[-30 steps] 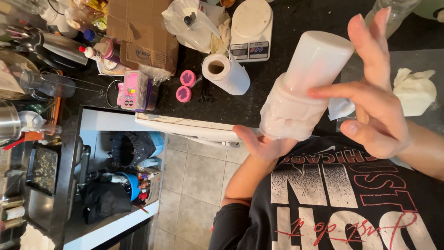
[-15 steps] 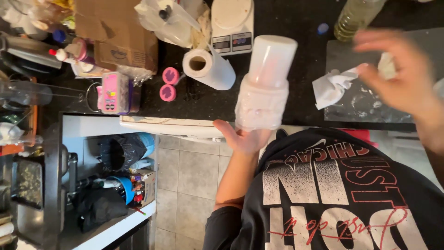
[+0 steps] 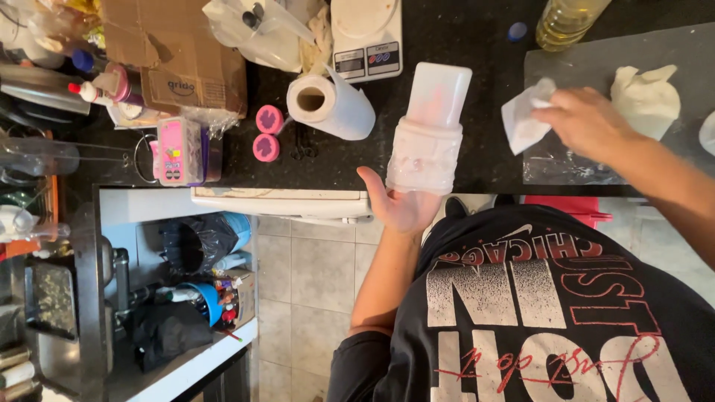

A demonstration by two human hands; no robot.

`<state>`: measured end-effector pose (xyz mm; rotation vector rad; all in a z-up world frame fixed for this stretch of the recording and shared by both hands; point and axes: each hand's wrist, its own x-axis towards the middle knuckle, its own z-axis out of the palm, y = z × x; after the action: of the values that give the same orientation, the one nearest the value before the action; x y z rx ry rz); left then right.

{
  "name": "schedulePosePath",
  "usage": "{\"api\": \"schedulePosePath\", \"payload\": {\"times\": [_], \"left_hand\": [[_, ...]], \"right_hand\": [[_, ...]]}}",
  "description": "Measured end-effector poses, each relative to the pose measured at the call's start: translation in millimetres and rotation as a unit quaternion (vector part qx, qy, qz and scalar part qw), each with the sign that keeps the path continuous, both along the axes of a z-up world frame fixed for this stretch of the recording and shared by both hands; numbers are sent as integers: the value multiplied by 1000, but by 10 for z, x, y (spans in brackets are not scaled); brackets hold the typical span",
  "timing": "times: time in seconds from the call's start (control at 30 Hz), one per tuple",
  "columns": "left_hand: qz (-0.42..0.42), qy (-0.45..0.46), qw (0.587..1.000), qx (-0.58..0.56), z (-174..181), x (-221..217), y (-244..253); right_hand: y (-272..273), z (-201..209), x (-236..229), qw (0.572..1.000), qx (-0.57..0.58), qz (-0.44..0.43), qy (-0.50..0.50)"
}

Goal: Applying and smoothing a white substance onto a cylindrical mold using fingers and a paper towel.

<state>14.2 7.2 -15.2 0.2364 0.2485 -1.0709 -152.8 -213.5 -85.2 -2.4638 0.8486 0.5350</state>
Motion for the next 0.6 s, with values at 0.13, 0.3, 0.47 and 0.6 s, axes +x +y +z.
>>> {"api": "schedulePosePath", "payload": {"times": [0.13,0.3,0.47,0.6], "left_hand": [[22,66,989,-131,240,5,-16],[25,83,984,-154,303,-57,3],[12,102,979,-176,376,-129,34],[-58,-234,963,-119,281,-197,41]], "right_hand": [[-306,-716,-344,958,-190,114,-180],[-300,-877,-613,854,-324,89,-398],[-182,-424,-544,845,-342,103,-399],[-87,-370,-541,892,-255,31,-373]]}}
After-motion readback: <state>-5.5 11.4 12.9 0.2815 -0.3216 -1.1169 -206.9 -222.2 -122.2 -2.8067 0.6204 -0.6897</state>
